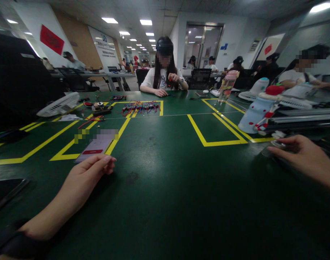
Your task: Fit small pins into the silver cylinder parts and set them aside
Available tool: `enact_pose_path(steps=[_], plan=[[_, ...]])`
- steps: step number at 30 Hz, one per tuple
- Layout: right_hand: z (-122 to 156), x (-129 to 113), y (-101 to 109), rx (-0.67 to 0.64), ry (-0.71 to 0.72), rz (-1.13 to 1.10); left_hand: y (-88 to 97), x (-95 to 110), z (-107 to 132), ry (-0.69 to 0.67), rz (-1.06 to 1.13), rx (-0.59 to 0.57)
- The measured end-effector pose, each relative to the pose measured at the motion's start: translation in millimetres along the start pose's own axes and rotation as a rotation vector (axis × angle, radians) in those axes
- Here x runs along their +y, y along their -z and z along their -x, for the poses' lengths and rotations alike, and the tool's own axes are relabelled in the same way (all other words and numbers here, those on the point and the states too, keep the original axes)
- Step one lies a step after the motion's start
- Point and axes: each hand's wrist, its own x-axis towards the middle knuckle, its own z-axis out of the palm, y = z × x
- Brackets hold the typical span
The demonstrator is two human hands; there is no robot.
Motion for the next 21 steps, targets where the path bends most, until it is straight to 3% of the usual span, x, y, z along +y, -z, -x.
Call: enact_pose_path(steps=[10, 13, 16, 21], plan=[[0, -2, 1, 0.0, -0.001, 0.01, 1.5, -2, -1, -0.023, -0.011, -0.011], [10, -10, -3, 0.091, 0.103, 0.037, 3.1, -4, -2, -0.038, -0.063, -0.016], [37, -42, -11, 0.124, 0.328, -0.093, 5.4, -6, -2, -0.057, -0.139, -0.031], [98, -137, -22, -0.325, 0.621, -0.56, 6.9, -6, 0, -0.092, -0.185, -0.057]])
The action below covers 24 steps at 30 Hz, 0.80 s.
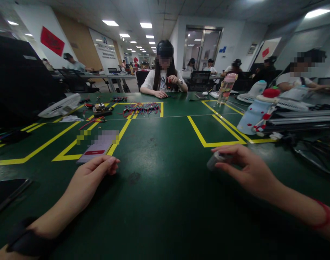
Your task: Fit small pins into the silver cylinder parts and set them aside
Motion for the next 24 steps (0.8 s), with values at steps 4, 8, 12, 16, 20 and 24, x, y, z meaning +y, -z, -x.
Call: enact_pose_path(steps=[4, 8, 12, 16, 20, 24], plan=[[-10, -44, -46, -0.236, 0.17, -0.144, 0.5, 0, 0, -0.023, -0.032, -0.014], [-7, -43, -66, -0.297, 0.194, -0.135, -0.1, 3, -1, -0.045, -0.13, -0.015], [-1, -32, -72, -0.257, 0.139, -0.181, -20.6, 26, 6, -0.08, -0.344, -0.071], [-3, -29, -76, -0.256, 0.091, -0.27, -72.3, 63, 23, -0.259, -0.437, -0.321], [-5, -28, -78, -0.258, 0.078, -0.326, -123.8, 88, 30, -0.406, -0.404, -0.536], [-4, -28, -76, -0.255, 0.099, -0.302, -142.3, 95, 23, -0.368, -0.329, -0.557]])
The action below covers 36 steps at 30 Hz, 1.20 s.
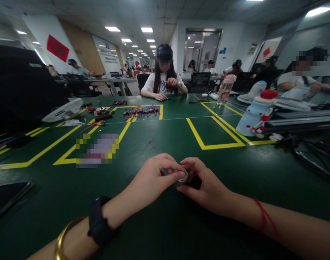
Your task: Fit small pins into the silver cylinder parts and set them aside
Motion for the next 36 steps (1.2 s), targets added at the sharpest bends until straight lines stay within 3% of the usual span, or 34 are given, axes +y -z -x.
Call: enact_pose_path(steps=[5, 8, 12, 17, 21, 25, 32, 36], plan=[[0, -2, 9, -0.009, -0.015, 0.102, 12.5, -3, 4, 0.062, 0.102, 0.187], [-1, 1, 12, 0.032, -0.019, 0.146, 11.5, -13, 12, 0.093, -0.008, 0.111], [-1, 4, 10, 0.061, -0.017, 0.139, -2.6, -30, 15, 0.003, -0.143, -0.023], [0, 5, 8, 0.049, -0.02, 0.124, -16.8, -39, 11, -0.032, -0.275, -0.037], [0, 4, 9, 0.039, -0.028, 0.126, -17.4, -37, 11, -0.014, -0.243, -0.027], [0, 3, 11, 0.041, -0.019, 0.118, 5.3, -38, 20, 0.061, -0.12, 0.038], [-2, 0, 10, 0.025, -0.036, 0.086, 76.3, -77, 63, 0.404, 0.122, 0.433], [-5, -2, 16, 0.077, -0.04, 0.092, 86.6, -89, 76, 0.44, 0.2, 0.527]])
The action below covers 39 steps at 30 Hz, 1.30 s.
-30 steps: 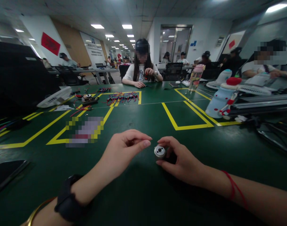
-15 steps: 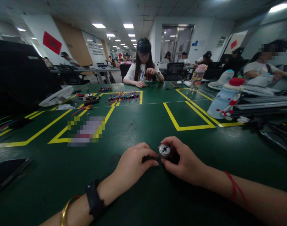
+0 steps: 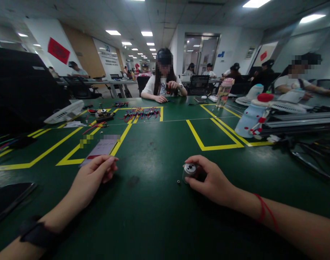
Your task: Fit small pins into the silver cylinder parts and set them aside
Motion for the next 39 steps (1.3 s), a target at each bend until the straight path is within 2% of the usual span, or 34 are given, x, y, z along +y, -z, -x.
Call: enact_pose_path(steps=[3, 6, 8, 12, 15, 18, 19, 20, 21, 22, 24, 25, 26, 28, 30, 32, 34, 37, 39], plan=[[-2, 9, 26, 0.196, -0.089, 0.118, -0.3, -2, 1, -0.014, 0.025, -0.017], [5, 32, 73, 0.429, -0.248, 0.317, -0.4, -4, 0, -0.003, 0.073, -0.029], [17, 54, 109, 0.538, -0.331, 0.4, 0.1, -5, -1, 0.014, 0.106, -0.023], [47, 101, 169, 0.624, -0.545, 0.666, 0.0, -7, -2, 0.013, 0.104, -0.035], [58, 119, 188, 0.628, -0.617, 0.768, -1.0, -6, -1, 0.007, 0.049, -0.044], [53, 108, 179, 0.749, -0.537, 0.925, -2.4, -3, -1, 0.022, 0.009, -0.036], [50, 97, 169, 0.76, -0.448, 0.984, -2.9, -2, -1, 0.02, 0.004, -0.04], [46, 85, 155, 0.716, -0.335, 1.005, -3.3, -1, -1, 0.015, 0.0, -0.044], [41, 71, 138, 0.607, -0.218, 0.97, -3.7, 0, 0, 0.011, -0.005, -0.048], [35, 57, 119, 0.445, -0.11, 0.874, -4.0, 1, 0, 0.006, -0.011, -0.048], [23, 30, 76, 0.076, -0.003, 0.586, -4.1, 1, 0, 0.004, -0.039, -0.048], [16, 20, 55, -0.053, 0.028, 0.477, -3.8, 0, 0, 0.001, -0.057, -0.046], [8, 11, 35, -0.141, 0.06, 0.404, -3.3, -2, 0, -0.002, -0.075, -0.045], [-6, -1, 5, -0.224, 0.111, 0.334, -1.8, -6, -2, -0.015, -0.104, -0.039], [-16, -7, -7, -0.245, 0.136, 0.313, -0.2, -11, -5, -0.026, -0.118, -0.029], [-19, -8, 0, -0.233, 0.12, 0.296, 0.9, -14, -6, -0.026, -0.121, -0.025], [-15, -4, 25, -0.131, 0.076, 0.328, 0.8, -13, -5, -0.024, -0.12, -0.037], [3, 13, 86, 0.203, -0.067, 0.547, -1.1, -6, -3, -0.024, -0.14, -0.047], [18, 30, 130, 0.408, -0.222, 0.755, -2.8, -3, -1, -0.018, -0.185, -0.034]])
